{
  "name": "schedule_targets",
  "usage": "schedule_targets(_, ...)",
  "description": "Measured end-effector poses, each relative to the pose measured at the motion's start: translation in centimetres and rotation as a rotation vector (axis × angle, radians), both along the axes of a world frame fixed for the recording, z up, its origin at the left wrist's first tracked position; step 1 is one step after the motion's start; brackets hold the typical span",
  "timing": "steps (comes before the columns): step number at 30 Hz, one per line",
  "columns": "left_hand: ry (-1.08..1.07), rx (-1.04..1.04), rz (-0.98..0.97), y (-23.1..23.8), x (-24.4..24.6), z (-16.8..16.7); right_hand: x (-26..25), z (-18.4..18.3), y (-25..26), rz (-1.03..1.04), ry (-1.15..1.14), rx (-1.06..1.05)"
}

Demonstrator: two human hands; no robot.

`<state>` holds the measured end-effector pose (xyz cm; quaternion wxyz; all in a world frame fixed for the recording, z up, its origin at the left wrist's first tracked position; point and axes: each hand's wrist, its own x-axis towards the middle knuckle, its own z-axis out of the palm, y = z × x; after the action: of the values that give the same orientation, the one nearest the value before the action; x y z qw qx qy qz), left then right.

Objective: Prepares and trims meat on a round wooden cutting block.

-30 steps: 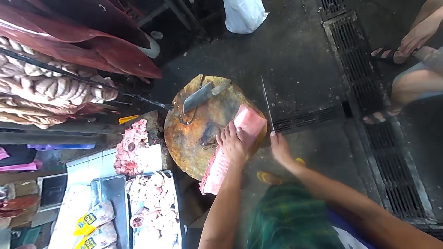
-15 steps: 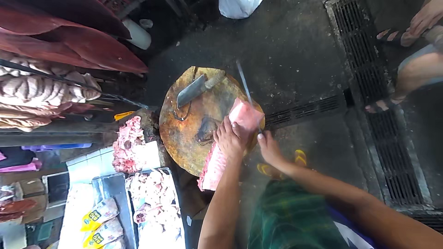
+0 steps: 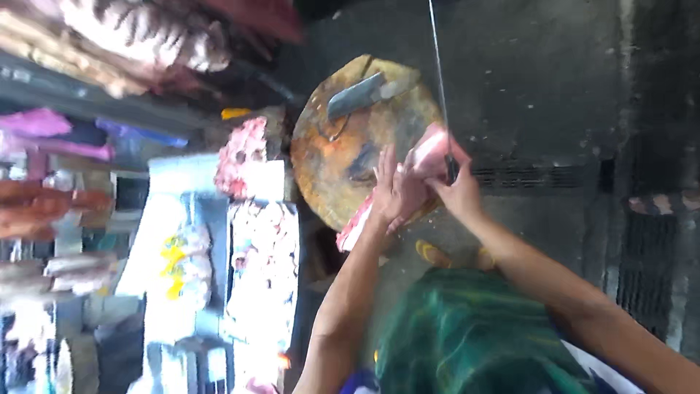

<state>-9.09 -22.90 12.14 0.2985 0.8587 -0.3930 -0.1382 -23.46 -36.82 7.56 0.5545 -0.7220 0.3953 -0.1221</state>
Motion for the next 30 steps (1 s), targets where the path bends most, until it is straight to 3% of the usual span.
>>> schedule_targets(3, 0.005, -0.110, 0.468, 9.8, -2.0, 2.0, 1.7, 0.6, 0.2, 0.013, 0.069, -0.067)
schedule_targets(5, 0.163, -0.081, 0.686, 16.1, -5.2, -0.5, 1.7, 0.7, 0.2, -0.007, 0.098, -0.087)
schedule_targets(7, 0.236, -0.080, 0.700, 19.5, -7.8, -3.7, 0.9, 0.4, 0.8, 0.022, 0.095, -0.128)
schedule_targets(11, 0.307, -0.192, 0.755, 20.1, -7.7, -6.0, -0.6, 0.0, 1.6, 0.090, 0.060, -0.206)
schedule_targets(16, 0.295, -0.008, 0.719, 20.7, -7.1, -6.8, 0.3, -0.9, 1.2, 0.158, 0.147, -0.279)
schedule_targets(25, 0.293, 0.102, 0.517, 17.9, -2.8, -3.0, 3.0, -0.3, -3.2, 0.058, 0.222, -0.319)
schedule_targets(30, 0.369, 0.186, 0.424, 16.2, -0.2, -2.9, 5.1, 0.8, -6.6, 0.070, 0.291, -0.377)
